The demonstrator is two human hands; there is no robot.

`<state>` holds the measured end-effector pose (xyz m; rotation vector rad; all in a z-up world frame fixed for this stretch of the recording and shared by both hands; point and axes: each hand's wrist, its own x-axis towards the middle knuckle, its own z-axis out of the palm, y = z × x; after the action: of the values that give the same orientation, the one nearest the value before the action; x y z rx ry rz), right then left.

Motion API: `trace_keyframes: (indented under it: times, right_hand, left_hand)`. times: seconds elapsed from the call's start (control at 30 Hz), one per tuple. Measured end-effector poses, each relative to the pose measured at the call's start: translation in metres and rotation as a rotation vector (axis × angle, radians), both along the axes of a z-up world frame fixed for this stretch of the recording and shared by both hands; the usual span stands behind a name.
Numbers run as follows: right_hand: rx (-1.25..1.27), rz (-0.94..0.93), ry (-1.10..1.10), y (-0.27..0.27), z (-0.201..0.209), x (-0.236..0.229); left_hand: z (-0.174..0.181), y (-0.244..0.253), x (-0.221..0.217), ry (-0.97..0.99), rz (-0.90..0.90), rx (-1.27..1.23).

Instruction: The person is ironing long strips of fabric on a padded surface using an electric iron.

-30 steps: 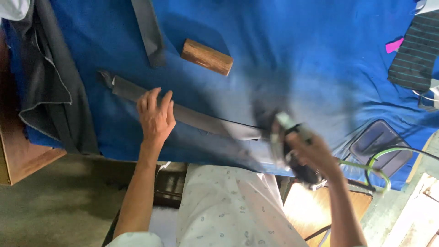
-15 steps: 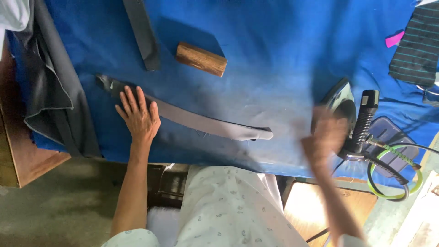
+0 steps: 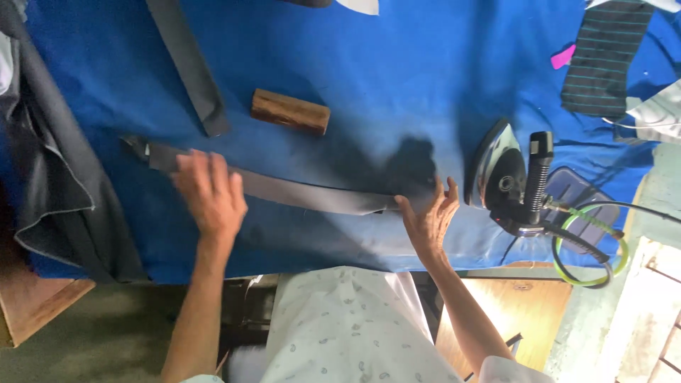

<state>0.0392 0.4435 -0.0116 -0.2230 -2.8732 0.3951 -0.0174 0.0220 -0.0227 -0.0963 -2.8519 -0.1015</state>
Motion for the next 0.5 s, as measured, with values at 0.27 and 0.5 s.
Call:
trace_keyframes:
  times: [0.27,0.5]
  right_hand:
    - [0.288,-0.332,0.145,0.115,0.047,-0.023]
    - [-0.220,-0.243,-0.538,0.167,0.124,-0.079]
  left_hand:
    - [0.001,0.183,0.033,0.043,-0.718,0.389]
    - [-0.017,0.193,0.036,0.089,-0.738,0.272]
